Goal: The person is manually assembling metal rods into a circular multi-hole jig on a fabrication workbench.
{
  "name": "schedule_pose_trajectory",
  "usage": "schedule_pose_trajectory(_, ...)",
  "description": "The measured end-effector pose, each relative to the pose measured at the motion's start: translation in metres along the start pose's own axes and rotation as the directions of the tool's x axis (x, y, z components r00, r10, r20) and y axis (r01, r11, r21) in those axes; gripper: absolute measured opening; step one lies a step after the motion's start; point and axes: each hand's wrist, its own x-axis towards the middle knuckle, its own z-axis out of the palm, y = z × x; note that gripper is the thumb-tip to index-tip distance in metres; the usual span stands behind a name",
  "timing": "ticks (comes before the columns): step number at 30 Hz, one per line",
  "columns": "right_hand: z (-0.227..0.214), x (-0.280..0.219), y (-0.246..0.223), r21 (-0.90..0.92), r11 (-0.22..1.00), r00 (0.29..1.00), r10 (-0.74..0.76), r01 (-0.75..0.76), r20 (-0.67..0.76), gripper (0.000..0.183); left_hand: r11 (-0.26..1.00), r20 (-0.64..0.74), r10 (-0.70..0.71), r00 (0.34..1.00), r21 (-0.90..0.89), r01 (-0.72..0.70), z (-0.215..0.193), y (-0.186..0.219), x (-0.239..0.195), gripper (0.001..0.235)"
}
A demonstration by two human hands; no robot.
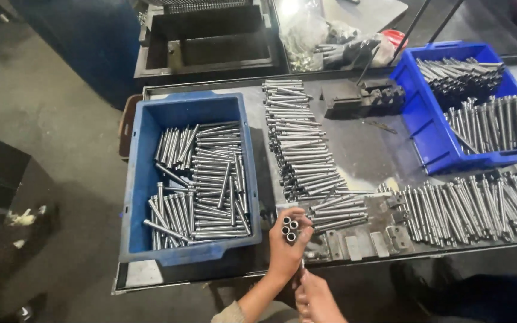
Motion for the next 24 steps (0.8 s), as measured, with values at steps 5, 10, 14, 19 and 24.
schedule_pose_trajectory(5, 0.014, -0.022, -0.012, 0.044, 0.999, 0.998, 0.001, -0.004, 0.07, 0.045, 1.0, 0.037, 0.014, 0.999, -0.013, -0.013, -0.002, -0.001, 0.001, 0.019)
schedule_pose_trajectory(10, 0.03, -0.05, -0.041, 0.214, 0.971, 0.995, 0.101, -0.104, 0.023, 0.039, 0.995, 0.014, -0.079, 0.997, -0.056, 0.08, -0.004, -0.007, -0.002, 0.015)
schedule_pose_trajectory(14, 0.029, -0.046, -0.038, 0.074, 0.997, 0.998, 0.021, -0.016, -0.057, 0.042, 0.993, 0.035, -0.065, 0.997, -0.094, 0.068, -0.003, 0.0, -0.001, 0.022)
schedule_pose_trajectory(19, 0.044, -0.08, -0.053, 0.031, 0.999, 0.995, -0.032, 0.03, 0.091, 0.051, 0.993, 0.064, -0.081, 0.995, -0.084, 0.086, -0.005, 0.0, 0.001, 0.028)
schedule_pose_trajectory(24, 0.012, -0.081, -0.052, -0.776, 0.452, 0.888, -0.347, 0.44, 0.301, 0.028, 0.989, 0.042, -0.123, 0.991, -0.071, 0.126, -0.004, -0.009, -0.001, 0.034)
